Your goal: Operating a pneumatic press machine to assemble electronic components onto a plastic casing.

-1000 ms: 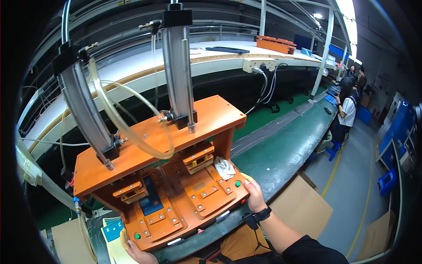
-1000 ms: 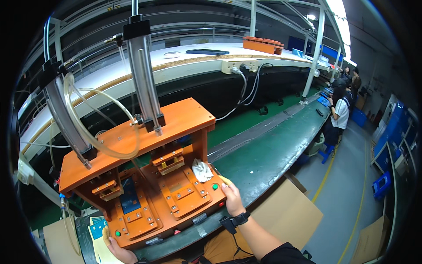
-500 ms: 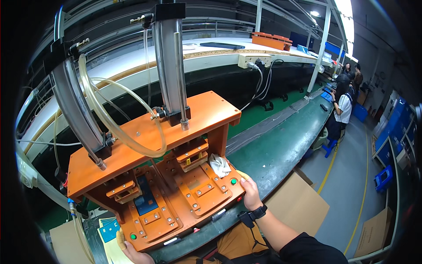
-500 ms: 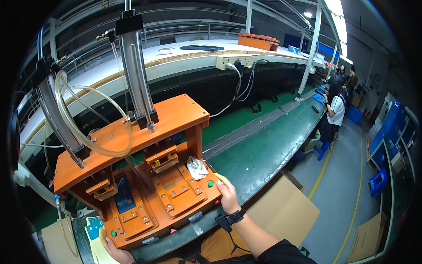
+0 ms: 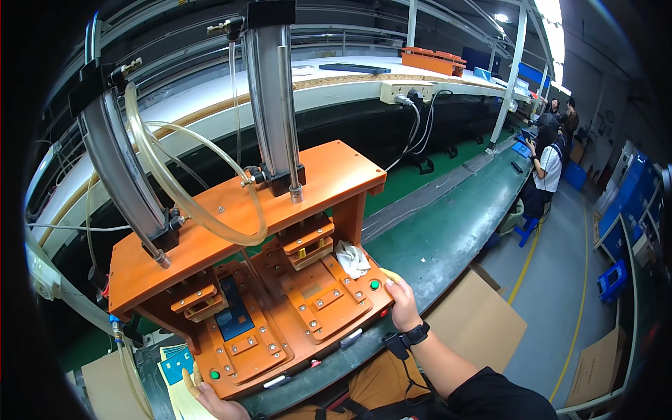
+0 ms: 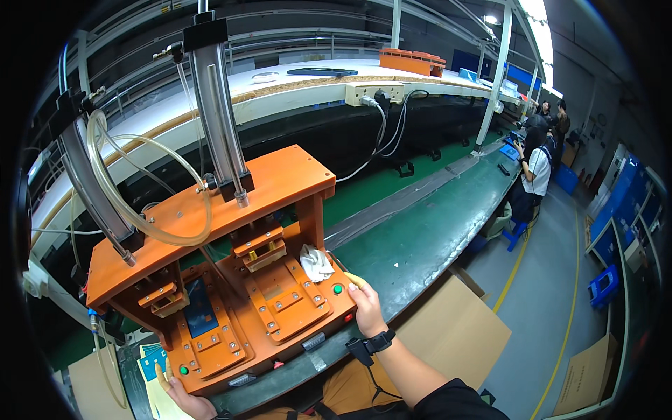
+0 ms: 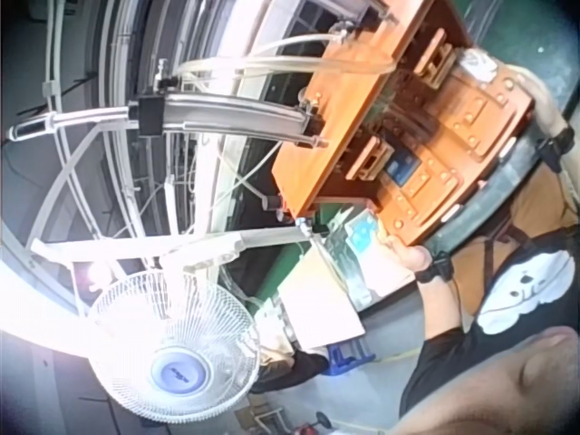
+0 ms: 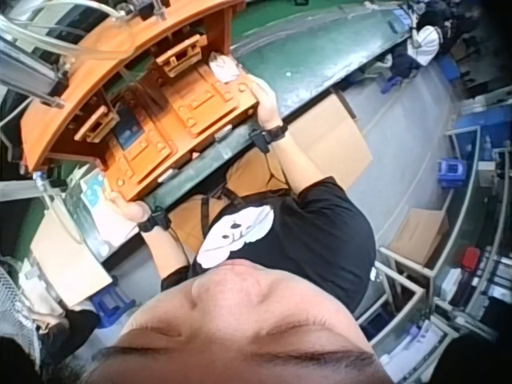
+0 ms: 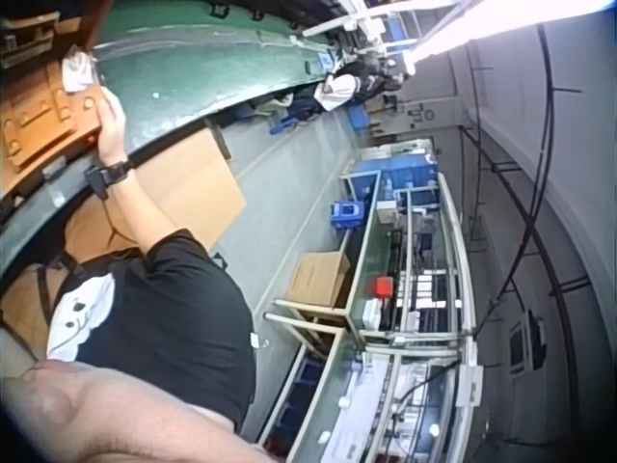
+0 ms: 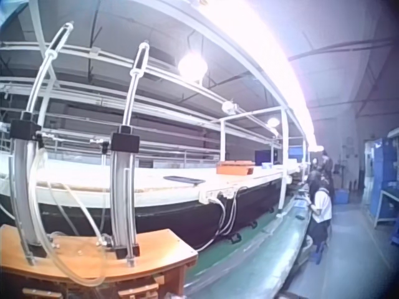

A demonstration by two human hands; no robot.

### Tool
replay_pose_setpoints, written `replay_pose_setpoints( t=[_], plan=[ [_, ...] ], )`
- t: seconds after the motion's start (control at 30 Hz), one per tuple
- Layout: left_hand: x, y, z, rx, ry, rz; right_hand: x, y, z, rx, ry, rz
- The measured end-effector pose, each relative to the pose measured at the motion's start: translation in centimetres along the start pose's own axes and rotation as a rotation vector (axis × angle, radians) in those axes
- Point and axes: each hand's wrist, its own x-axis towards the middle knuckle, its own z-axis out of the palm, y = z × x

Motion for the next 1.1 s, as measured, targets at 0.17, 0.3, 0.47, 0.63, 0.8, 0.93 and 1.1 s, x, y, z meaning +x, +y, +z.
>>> replay_pose_setpoints(
  t=[0.17,0.3,0.47,0.63,0.8,0.93,1.1],
  plan=[
    [0.0,-0.1,0.0,0.017,-0.009,0.033,-0.1,-0.2,0.1,-0.009,-0.019,-0.015],
    [-0.1,-0.1,-0.2,0.030,-0.003,0.023,-0.3,-0.3,0.1,-0.033,-0.019,-0.010],
    [-0.1,-0.3,-0.3,-0.050,-0.035,-0.040,-0.2,-0.6,-0.2,-0.056,-0.039,0.010],
    [0.1,0.0,0.4,0.007,-0.011,-0.002,1.4,-1.3,-2.4,-0.076,-0.135,0.166],
    [0.2,-0.7,-0.7,-0.008,-0.031,-0.023,8.8,-5.8,-7.0,-0.402,-0.112,0.281],
    [-0.1,-1.5,-1.9,0.007,0.002,-0.108,17.6,-8.3,-9.5,-0.676,-0.084,0.405],
    [-0.4,-1.5,-1.9,0.053,0.025,-0.154,30.3,-7.9,-16.0,-1.156,-0.043,0.144]
  ],
)
